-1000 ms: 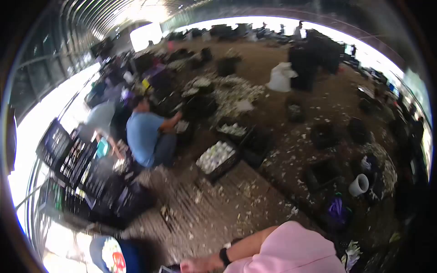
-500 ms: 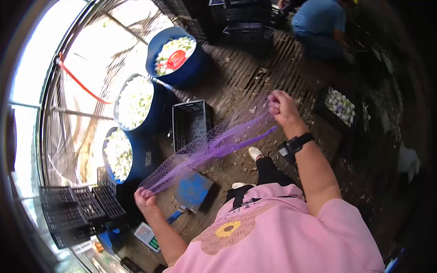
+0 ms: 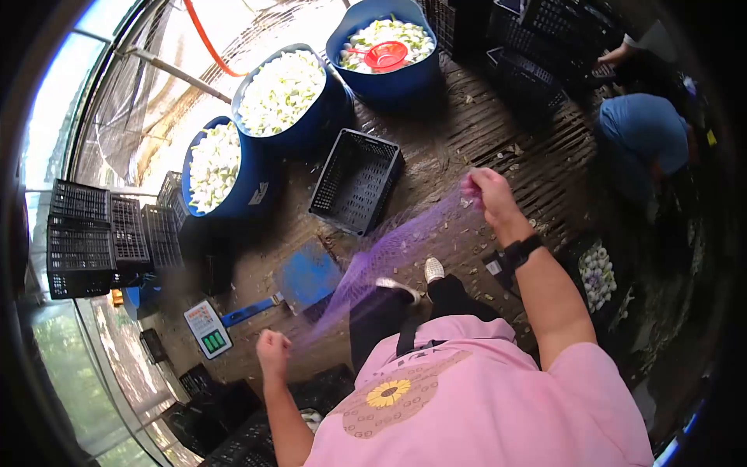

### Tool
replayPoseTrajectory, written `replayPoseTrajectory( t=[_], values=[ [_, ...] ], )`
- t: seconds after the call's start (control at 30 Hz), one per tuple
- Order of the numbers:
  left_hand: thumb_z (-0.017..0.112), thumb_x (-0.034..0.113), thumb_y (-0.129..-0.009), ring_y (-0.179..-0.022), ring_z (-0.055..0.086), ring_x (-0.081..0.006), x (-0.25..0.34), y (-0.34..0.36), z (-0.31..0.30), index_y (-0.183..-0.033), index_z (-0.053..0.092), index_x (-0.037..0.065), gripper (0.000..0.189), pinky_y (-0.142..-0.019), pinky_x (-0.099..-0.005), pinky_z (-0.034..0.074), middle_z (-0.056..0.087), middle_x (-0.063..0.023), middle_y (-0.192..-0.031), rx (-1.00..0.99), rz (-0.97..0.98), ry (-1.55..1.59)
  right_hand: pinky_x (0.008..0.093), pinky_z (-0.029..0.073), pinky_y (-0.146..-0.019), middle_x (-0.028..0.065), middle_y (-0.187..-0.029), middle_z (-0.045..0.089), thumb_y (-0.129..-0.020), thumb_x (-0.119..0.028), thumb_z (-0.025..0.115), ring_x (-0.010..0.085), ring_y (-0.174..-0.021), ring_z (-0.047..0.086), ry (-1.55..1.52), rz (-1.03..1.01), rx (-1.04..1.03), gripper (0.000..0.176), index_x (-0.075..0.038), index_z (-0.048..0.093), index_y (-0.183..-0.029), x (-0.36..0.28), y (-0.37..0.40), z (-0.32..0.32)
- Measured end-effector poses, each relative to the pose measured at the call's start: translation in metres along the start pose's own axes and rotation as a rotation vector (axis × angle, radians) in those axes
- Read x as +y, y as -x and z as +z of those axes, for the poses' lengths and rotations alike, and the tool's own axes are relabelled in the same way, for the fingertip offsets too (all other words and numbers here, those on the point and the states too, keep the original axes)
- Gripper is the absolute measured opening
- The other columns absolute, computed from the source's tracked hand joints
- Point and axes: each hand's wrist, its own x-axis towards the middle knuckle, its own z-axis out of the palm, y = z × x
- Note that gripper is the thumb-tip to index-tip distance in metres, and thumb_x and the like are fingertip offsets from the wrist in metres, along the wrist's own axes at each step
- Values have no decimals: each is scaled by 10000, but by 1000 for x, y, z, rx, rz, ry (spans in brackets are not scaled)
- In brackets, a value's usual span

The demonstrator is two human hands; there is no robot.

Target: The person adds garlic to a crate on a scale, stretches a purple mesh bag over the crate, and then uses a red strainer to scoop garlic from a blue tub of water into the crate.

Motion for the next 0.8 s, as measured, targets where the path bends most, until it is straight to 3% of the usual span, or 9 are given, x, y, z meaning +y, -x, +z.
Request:
replayPoseTrajectory(
  t=[0.2, 0.23, 0.33, 0.47, 0.53, 0.67, 0.7, 0.77, 0.8],
  values=[
    [492, 140, -893, -426, 443, -113, -33, 59, 55, -724, 456, 92, 180, -390, -215, 346, 543, -56, -590, -220, -401, 734, 174, 459, -488, 21, -703, 592, -911, -166, 551, 61, -525, 528, 3, 244, -476, 133, -48, 564, -852, -43, -77, 34],
    [506, 194, -911, -397, 403, -111, -31, 59, 60, -701, 428, 114, 239, -368, -223, 318, 489, -35, -544, -244, -417, 859, 166, 437, -470, 26, -700, 594, -913, -146, 536, 59, -518, 519, -19, 263, -365, 118, -50, 563, -849, -44, -91, 40],
    [506, 235, -922, -366, 335, -95, -27, 35, 60, -677, 388, 136, 290, -346, -236, 285, 414, -2, -505, -174, -376, 1280, 171, 412, -459, 28, -712, 598, -910, -118, 520, 57, -543, 517, 261, 265, -385, 104, -57, 565, -837, -69, -118, 50],
    [488, 231, -948, -362, 246, -50, -10, -29, 16, -737, 377, 122, 262, -341, -206, 234, 355, 40, -514, 170, 113, 1769, 171, 349, -450, -3, -696, 573, -901, -123, 534, 34, -578, 478, 763, 68, -467, 130, -76, 554, -780, -99, -127, 96],
    [486, 238, -949, -381, 264, -46, -9, -56, -12, -959, 509, 72, 168, -358, -201, 240, 378, 42, -548, 259, 259, 1753, 168, 347, -475, -27, -671, 541, -896, -124, 543, 32, -568, 462, 775, 37, -513, 142, -80, 547, -761, -109, -133, 120],
    [668, 334, -825, -444, 274, -35, 43, -91, -45, -1225, 439, 24, 555, -394, -199, 239, 343, 46, -575, 122, 317, 1301, 201, 416, -573, -32, -708, 541, -760, -98, 682, 61, -611, 490, 807, 143, -747, 140, -38, 611, -865, -133, -147, 154],
    [781, 225, -710, -490, 327, -21, 62, -94, -51, -1241, 456, 13, 658, -434, -182, 276, 393, 47, -606, 86, 88, 1190, 209, 427, -587, -30, -716, 543, -715, -93, 717, 68, -625, 497, 972, 106, -836, 216, -27, 625, -899, -140, -139, 172],
    [744, 124, -700, -521, 370, -16, 78, -111, -63, -1156, 525, 9, 519, -469, -171, 308, 443, 40, -628, -85, -93, 508, 256, 459, -629, 15, -746, 588, -557, -88, 810, 120, -694, 551, 1350, 37, -994, 472, -19, 655, -997, -140, -139, 190],
    [725, 74, -696, -537, 392, -14, 79, -118, -66, -1114, 560, 7, 455, -486, -166, 324, 468, 37, -638, -164, -177, 177, 299, 469, -648, 62, -743, 619, -611, -101, 781, 167, -703, 587, 1450, -175, -1127, 369, -29, 664, -953, -138, -144, 198]
  ],
)
